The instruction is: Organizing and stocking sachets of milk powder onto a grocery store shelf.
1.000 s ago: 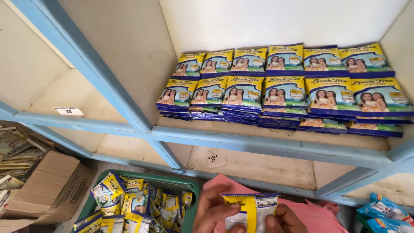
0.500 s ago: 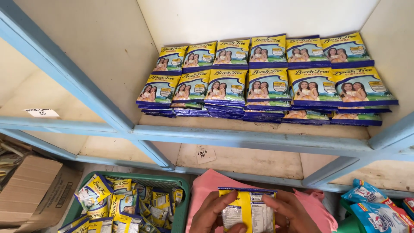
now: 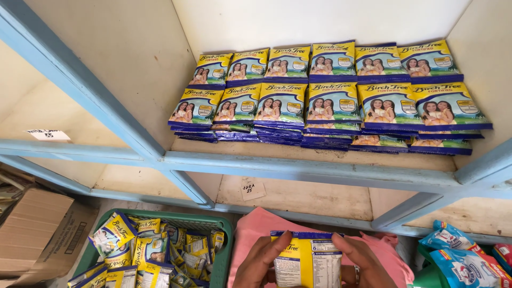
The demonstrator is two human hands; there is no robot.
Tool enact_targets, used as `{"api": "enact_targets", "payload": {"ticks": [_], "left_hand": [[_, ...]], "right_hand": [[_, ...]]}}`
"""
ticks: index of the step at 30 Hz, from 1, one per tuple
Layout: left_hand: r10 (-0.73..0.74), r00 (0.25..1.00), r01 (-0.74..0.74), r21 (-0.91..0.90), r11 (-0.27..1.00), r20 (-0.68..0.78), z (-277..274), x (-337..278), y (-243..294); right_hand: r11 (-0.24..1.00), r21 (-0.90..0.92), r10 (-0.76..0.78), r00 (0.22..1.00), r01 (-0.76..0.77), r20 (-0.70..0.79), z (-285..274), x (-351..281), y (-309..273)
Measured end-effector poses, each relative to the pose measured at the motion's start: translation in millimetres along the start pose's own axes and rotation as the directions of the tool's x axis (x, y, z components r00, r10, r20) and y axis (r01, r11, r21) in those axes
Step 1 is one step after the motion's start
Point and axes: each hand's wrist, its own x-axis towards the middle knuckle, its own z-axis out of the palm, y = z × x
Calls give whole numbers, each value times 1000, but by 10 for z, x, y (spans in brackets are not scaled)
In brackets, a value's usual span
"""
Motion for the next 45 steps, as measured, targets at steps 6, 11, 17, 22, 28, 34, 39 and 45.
{"api": "enact_targets", "payload": {"ticks": [6,11,17,22,28,34,39,45], "left_hand": [[82,997,-82,2,997,-3,3,36,215],[114,993,-114,-51,992,-7,-7,29,171],[-258,966,230,-482,846,7,103,60,-692],[109,989,-121,-118,986,-100,172,20,-760],[573,819,-402,735,547,21,269,302,-98],[694,719,-483,751,449,48,309,350,-524],[473,832,-383,315,868,-290,172,387,5],[453,884,-466,285,837,115,121,349,-311]], "right_hand": [[1000,1,-17,1000,17,6,39,4,-72],[1000,2,-31,999,31,11,97,7,-156],[950,87,-278,938,301,-208,361,-5,-424],[731,260,-558,772,631,-306,449,262,-417],[866,147,-401,841,477,-364,541,482,-308],[647,754,95,968,116,-231,569,446,-245],[732,660,-64,981,172,-185,561,453,-281],[719,673,-139,984,176,-109,431,459,-234]]}}
